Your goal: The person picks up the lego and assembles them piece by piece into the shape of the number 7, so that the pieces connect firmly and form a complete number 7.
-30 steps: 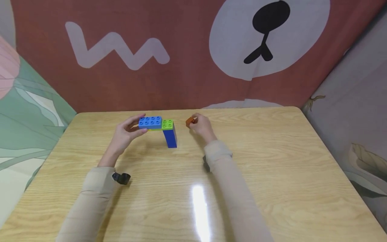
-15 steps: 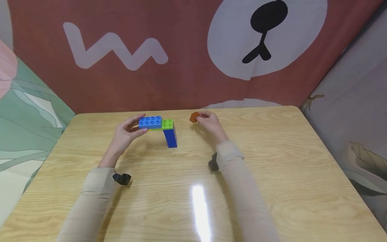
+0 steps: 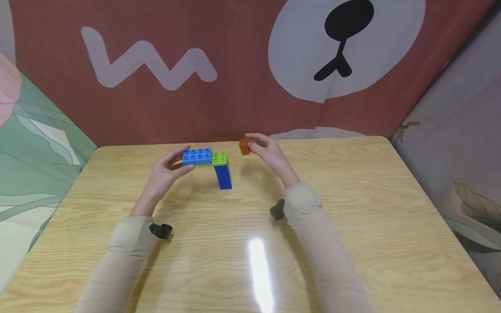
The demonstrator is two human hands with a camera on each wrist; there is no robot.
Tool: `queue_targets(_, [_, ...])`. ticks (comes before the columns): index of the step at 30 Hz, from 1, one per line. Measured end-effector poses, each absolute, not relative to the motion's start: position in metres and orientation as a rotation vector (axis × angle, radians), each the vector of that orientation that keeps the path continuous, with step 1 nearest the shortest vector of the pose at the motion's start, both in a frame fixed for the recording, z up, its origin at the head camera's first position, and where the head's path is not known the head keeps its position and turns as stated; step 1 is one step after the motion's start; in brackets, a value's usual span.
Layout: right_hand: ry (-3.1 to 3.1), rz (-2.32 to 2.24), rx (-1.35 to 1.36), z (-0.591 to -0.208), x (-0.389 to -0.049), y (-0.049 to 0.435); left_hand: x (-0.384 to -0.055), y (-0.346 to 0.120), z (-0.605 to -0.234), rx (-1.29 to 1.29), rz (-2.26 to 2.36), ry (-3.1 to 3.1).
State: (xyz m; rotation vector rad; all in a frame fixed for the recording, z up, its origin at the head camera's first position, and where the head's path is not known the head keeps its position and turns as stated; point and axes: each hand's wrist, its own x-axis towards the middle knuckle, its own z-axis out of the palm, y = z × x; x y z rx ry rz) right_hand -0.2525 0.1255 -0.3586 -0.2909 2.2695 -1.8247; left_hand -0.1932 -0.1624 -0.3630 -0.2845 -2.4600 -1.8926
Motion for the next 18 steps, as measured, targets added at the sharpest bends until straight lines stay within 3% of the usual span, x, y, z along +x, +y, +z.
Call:
queue_targets(8, [2.421, -1.618, -0.526, -0.334, -0.234, 0.101, -0.193, -0.161, -0.363, -0.253, -1.890, -2.474])
queue_targets(18, [2.539, -1.523, -0.659, -0.331, -0.228, 0.085, -0.192, -0.159, -0.363, -0.232, -1.894, -2.468])
